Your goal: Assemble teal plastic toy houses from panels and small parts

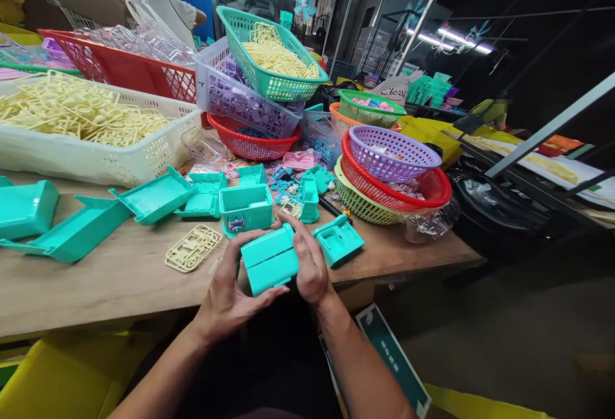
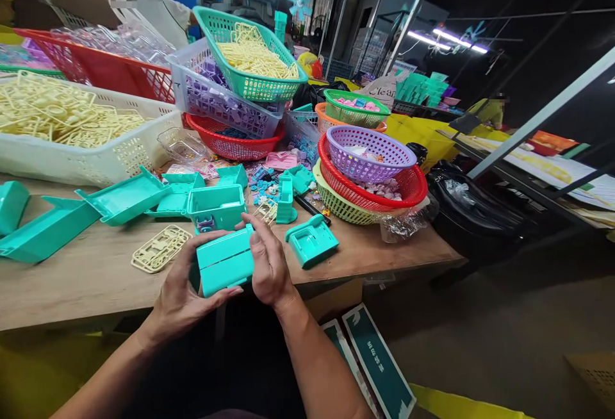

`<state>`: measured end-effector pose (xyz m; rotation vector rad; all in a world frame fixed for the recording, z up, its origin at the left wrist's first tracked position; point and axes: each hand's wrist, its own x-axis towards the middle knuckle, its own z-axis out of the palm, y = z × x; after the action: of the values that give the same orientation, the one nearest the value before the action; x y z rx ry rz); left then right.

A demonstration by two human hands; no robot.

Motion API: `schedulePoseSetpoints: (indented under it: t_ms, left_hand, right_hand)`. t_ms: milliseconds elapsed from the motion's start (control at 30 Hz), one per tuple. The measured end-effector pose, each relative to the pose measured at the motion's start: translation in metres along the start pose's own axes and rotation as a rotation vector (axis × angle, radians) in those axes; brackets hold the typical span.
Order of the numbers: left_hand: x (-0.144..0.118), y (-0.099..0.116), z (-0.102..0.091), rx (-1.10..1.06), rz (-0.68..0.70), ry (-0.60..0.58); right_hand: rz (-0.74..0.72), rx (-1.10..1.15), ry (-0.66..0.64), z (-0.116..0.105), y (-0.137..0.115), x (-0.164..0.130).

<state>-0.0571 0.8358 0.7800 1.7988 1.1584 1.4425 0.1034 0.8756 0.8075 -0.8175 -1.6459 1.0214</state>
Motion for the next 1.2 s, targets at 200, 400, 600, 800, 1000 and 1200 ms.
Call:
schedulePoseSetpoints:
  t_ms: [200,400,600,800,1000,1200]
  left_hand:
    - [0.000,0.002,0.001,-0.002,0.028,0.000]
    - [-0.005,0.010,0.009,0.058,-0.070,0.213]
    - [0.000,0.001,-0.004,-0.239,-0.312,0.010]
    - [0.041,-0.023,-0.028,-0.382,-0.328,-0.183]
    - [0.059,-0.012,-0.037,-0.145,-0.146,-0.321]
    - [0.036,-0.007,-0.029,0.077,-0.030,-0.322]
  right_hand:
    - [-0.055,-0.027,0.066,0.002,0.000,-0.001]
    - [-0.054,-0.061,0.251,0.015,0.005,-0.015]
    - [-0.043,-0.071,-0.035,-0.016,0.004,0.006]
    - [-0.223,-0.361,-0.327,-0.031,-0.010,0.036]
    - [-0.204,-0.212,-0.385,-0.022,0.003,0.034]
    - [-0.144,-0.141,-0.141,-0.014,0.025,0.023]
